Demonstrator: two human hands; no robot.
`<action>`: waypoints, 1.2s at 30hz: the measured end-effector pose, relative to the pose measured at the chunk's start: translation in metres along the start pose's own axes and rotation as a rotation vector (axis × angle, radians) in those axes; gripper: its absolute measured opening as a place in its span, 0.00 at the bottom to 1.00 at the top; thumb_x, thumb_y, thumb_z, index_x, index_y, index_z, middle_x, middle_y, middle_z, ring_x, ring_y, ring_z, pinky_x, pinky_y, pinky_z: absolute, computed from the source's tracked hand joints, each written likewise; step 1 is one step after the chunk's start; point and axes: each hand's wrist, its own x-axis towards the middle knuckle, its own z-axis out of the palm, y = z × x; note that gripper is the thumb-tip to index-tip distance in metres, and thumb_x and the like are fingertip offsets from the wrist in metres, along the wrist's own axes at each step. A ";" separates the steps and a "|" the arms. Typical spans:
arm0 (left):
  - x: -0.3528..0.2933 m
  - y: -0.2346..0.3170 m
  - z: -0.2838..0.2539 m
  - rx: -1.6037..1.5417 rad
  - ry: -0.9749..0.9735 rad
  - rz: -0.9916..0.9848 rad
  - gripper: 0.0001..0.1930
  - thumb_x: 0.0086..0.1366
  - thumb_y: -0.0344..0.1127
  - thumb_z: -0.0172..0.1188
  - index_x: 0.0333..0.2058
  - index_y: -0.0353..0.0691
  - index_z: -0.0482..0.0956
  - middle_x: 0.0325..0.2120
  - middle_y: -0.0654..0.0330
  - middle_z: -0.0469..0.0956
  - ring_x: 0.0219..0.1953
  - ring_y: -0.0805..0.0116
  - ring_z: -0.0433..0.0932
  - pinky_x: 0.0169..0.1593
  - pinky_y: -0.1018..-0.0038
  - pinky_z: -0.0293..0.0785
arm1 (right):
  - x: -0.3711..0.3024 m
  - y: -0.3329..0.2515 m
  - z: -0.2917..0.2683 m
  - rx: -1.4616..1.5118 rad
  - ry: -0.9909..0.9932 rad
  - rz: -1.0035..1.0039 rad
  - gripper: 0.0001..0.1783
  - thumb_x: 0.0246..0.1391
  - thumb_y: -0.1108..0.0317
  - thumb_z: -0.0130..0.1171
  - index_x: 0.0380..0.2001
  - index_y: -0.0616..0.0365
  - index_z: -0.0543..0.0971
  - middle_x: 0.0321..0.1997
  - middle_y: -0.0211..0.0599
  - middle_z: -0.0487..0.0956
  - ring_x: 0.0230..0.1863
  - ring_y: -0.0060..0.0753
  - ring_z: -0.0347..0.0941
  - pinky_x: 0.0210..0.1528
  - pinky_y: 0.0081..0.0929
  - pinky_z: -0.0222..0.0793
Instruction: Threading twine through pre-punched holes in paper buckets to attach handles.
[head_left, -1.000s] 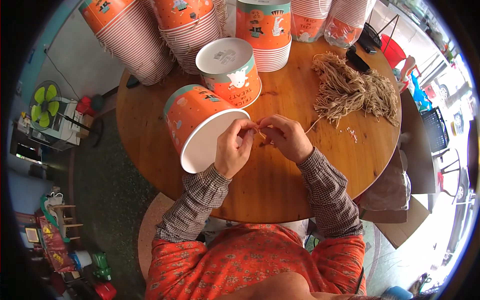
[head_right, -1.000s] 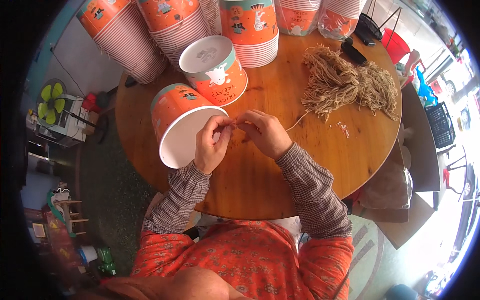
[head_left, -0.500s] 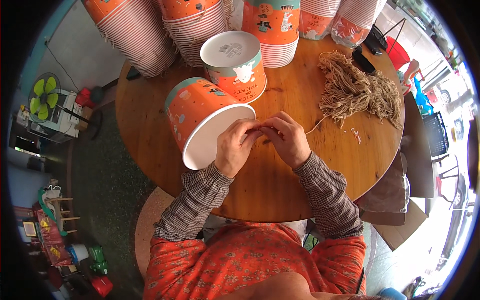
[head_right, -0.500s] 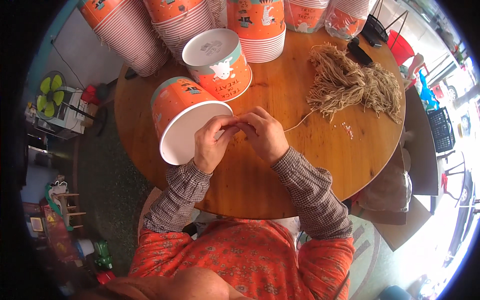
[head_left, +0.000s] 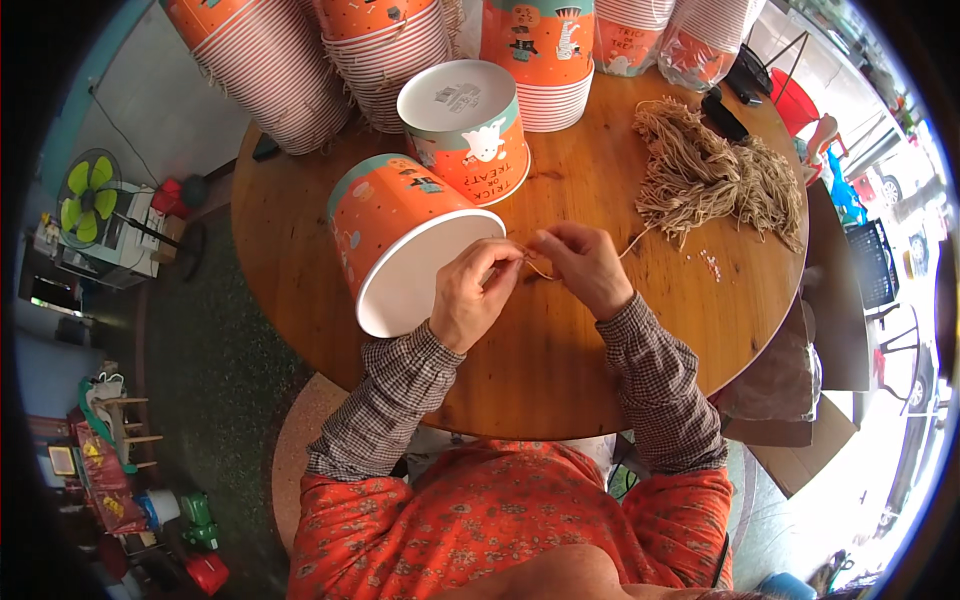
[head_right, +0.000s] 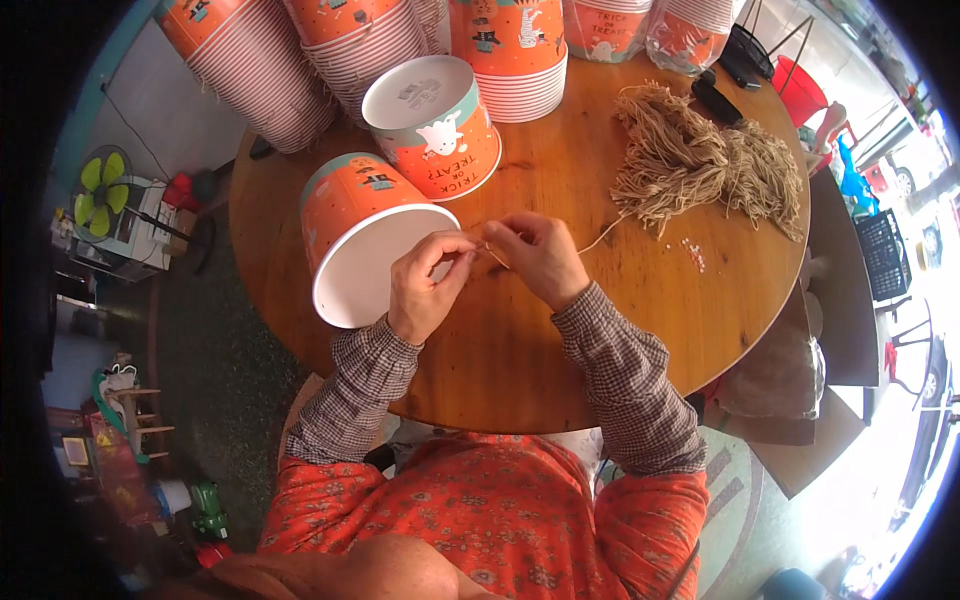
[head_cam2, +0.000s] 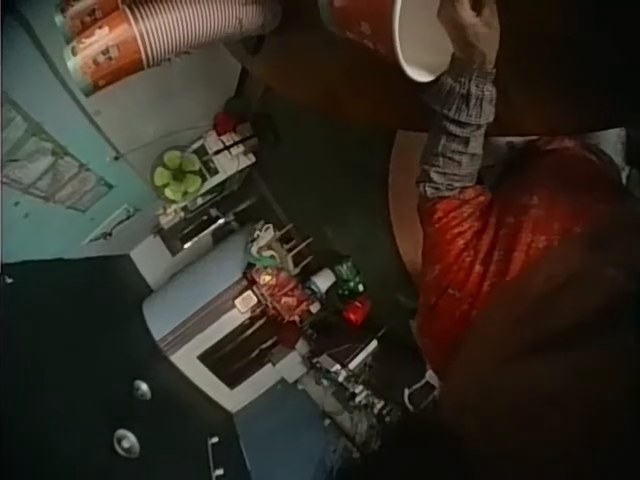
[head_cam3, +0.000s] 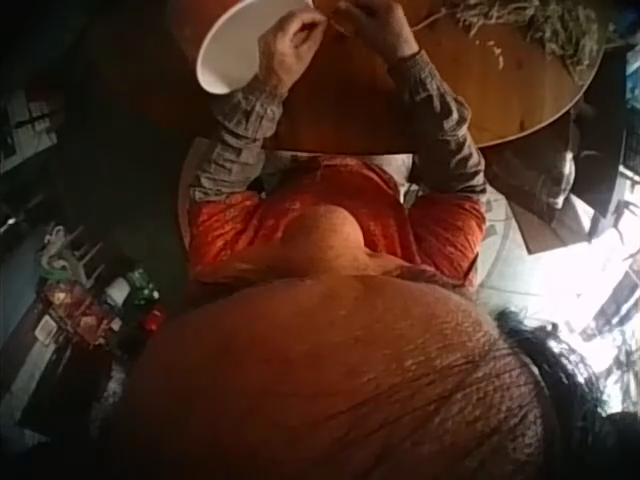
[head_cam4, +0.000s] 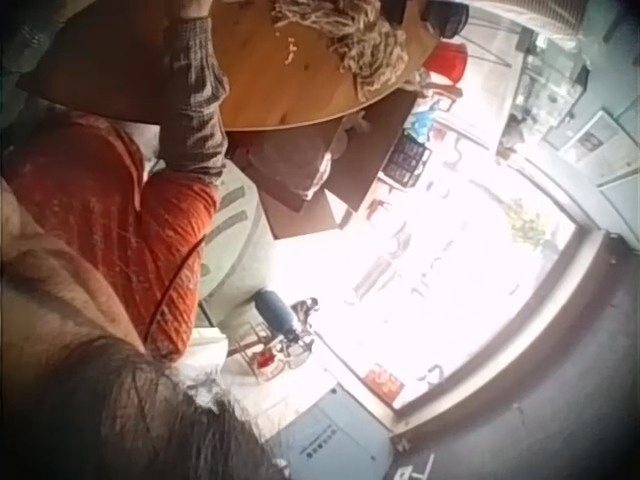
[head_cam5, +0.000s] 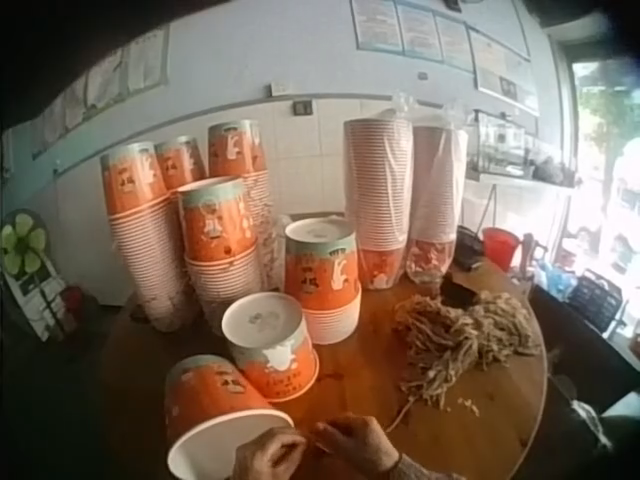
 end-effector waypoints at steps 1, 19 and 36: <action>-0.001 0.002 0.000 0.002 -0.019 0.011 0.08 0.56 0.20 0.62 0.34 0.35 0.76 0.32 0.55 0.79 0.32 0.62 0.81 0.34 0.73 0.79 | 0.000 -0.002 0.002 -0.004 -0.077 0.048 0.13 0.60 0.63 0.58 0.34 0.65 0.81 0.25 0.29 0.79 0.24 0.14 0.70 0.25 0.16 0.67; -0.015 0.001 0.000 0.076 -0.150 -0.040 0.09 0.56 0.20 0.62 0.35 0.36 0.74 0.32 0.55 0.80 0.34 0.58 0.80 0.35 0.69 0.77 | -0.001 0.009 -0.003 -0.525 -0.011 -0.328 0.10 0.48 0.66 0.62 0.26 0.62 0.80 0.27 0.43 0.78 0.30 0.41 0.76 0.33 0.33 0.72; -0.014 -0.010 -0.004 0.119 -0.236 -0.114 0.11 0.67 0.31 0.54 0.46 0.34 0.74 0.43 0.61 0.77 0.42 0.71 0.78 0.44 0.74 0.75 | -0.001 -0.004 -0.015 0.129 -0.260 0.088 0.09 0.61 0.67 0.53 0.36 0.63 0.74 0.28 0.30 0.78 0.22 0.17 0.73 0.22 0.15 0.68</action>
